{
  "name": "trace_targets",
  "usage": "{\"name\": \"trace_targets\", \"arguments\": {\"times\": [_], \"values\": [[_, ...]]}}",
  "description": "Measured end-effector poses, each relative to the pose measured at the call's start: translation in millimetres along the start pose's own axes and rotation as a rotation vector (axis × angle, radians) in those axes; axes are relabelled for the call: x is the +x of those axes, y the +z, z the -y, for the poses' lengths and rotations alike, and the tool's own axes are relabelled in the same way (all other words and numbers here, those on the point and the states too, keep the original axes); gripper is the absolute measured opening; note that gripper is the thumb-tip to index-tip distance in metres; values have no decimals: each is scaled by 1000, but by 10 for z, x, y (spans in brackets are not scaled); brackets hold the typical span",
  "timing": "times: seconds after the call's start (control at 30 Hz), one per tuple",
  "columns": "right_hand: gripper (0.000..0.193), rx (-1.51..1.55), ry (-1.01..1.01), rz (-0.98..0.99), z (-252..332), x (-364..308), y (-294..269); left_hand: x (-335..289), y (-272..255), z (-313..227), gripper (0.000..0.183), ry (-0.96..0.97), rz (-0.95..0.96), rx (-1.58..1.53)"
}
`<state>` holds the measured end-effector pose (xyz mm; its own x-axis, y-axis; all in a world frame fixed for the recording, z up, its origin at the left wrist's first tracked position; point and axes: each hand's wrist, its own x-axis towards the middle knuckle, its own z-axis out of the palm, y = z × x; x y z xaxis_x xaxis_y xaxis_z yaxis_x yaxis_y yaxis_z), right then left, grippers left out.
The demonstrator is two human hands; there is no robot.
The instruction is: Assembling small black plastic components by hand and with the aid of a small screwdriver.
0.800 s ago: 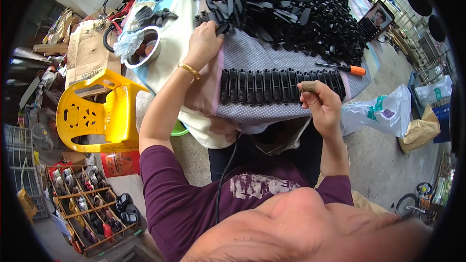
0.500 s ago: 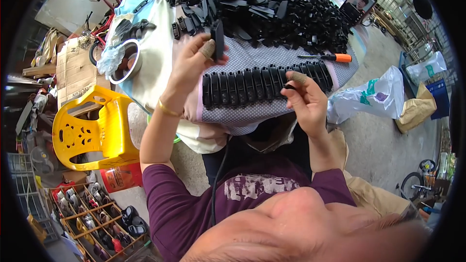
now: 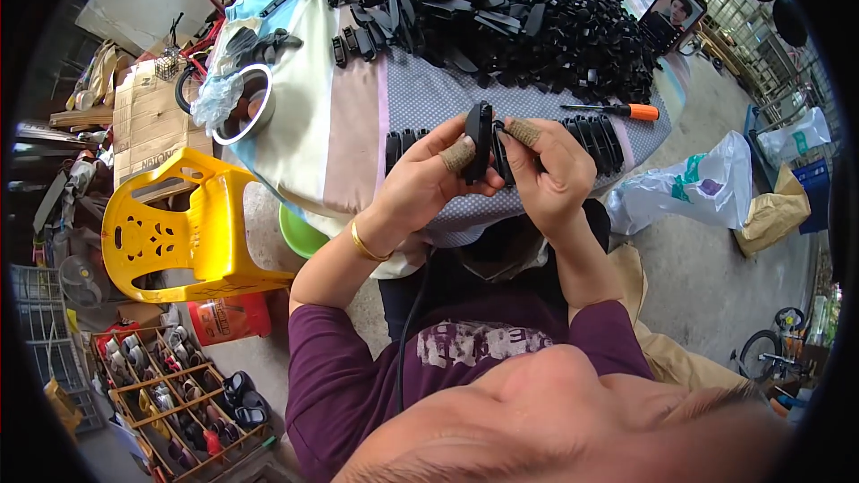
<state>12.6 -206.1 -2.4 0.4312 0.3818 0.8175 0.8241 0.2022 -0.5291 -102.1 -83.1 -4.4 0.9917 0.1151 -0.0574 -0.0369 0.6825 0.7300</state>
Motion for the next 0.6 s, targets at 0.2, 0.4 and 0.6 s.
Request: {"name": "trace_targets", "arguments": {"times": [0.2,0.4,0.6], "values": [[16,-153,-132,63,-37,20,15,-22,32,66,42,61,-33,110],[18,-165,-123,226,61,74,-74,-64,25,85,48,120,-102,358],[25,-126,-88,411,135,11,-112,-102,30,82,42,184,-65,400]]}}
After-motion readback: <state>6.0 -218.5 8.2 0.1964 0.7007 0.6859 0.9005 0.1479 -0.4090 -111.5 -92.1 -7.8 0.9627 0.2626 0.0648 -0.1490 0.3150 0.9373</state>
